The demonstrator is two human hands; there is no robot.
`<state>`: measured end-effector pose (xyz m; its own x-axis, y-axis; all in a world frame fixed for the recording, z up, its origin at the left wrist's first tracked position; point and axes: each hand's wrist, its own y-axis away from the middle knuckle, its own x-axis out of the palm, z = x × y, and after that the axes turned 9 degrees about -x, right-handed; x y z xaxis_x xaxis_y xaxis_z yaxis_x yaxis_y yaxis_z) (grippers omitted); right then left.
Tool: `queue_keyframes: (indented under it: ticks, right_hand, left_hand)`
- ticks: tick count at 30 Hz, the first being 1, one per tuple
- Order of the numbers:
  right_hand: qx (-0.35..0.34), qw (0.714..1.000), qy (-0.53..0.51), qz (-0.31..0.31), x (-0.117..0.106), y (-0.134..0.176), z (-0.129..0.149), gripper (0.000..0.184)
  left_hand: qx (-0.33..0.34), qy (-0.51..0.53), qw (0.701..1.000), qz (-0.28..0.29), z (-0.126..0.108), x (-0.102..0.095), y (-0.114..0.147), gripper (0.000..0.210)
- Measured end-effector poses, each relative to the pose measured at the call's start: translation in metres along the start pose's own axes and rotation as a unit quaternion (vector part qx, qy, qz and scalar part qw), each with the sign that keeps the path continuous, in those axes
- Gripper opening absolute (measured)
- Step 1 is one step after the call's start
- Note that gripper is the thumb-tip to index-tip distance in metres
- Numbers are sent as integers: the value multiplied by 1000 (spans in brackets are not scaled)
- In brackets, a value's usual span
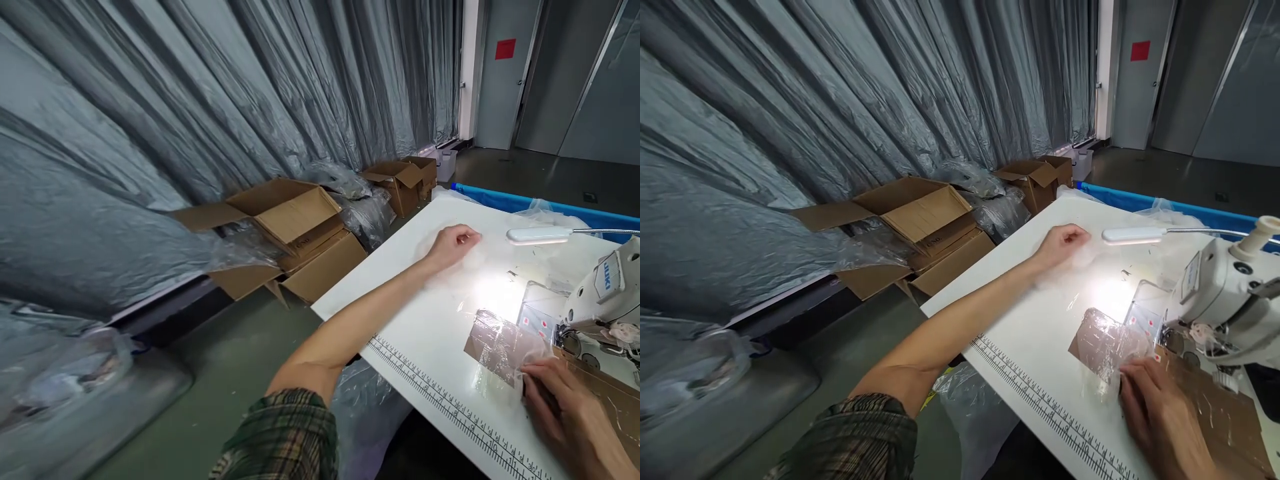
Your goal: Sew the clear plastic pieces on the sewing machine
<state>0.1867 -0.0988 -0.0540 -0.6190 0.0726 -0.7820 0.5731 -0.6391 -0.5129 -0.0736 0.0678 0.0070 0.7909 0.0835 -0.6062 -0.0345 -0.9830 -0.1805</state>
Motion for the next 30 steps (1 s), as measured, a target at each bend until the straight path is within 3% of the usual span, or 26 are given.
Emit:
queue_keyframes:
  ticks: [1,3,5,7,9,12,14,16,18,20,22,24,26,28,30]
  right_hand:
    - [50,998,-41,1,0,0,1,19]
    - [151,979,-134,-5,0,0,3,23]
    - [233,946,-226,-27,2,-4,5,29]
    - [281,916,-279,-55,5,-12,7,32]
    - [277,919,-260,-103,8,-26,9,32]
    - [164,964,-121,-173,18,-54,10,27]
    - [64,979,-36,-190,28,-75,7,24]
    - [4,986,8,-167,42,-95,1,26]
    - [20,994,49,-98,56,-112,-6,32]
    - [57,995,78,-23,68,-126,-11,47]
    - [79,993,85,28,77,-136,-14,53]
    - [84,992,75,49,82,-142,-16,36]
    - [88,993,61,50,83,-144,-19,18]
    - [102,993,54,37,80,-140,-23,21]
    - [121,991,50,18,74,-130,-23,25]
  left_hand:
    - [-33,99,994,-14,0,-7,4,28]
    - [-81,286,955,-22,1,-26,17,38]
    - [-101,387,916,-16,2,-47,33,49]
    - [-125,424,897,-25,4,-67,48,56]
    - [-150,428,890,-42,5,-80,62,56]
    - [-168,412,893,-59,9,-90,78,57]
    - [-152,382,910,-54,14,-94,85,57]
    - [-124,315,941,7,20,-97,89,54]
    - [-93,198,971,99,27,-100,89,48]
    - [-61,33,988,141,34,-101,85,39]
    - [-21,-134,985,104,40,-101,76,33]
    - [31,-241,967,82,46,-96,64,32]
    - [90,-280,949,115,53,-89,52,54]
    - [129,-295,933,161,61,-80,40,77]
    - [134,-308,927,166,68,-70,31,72]
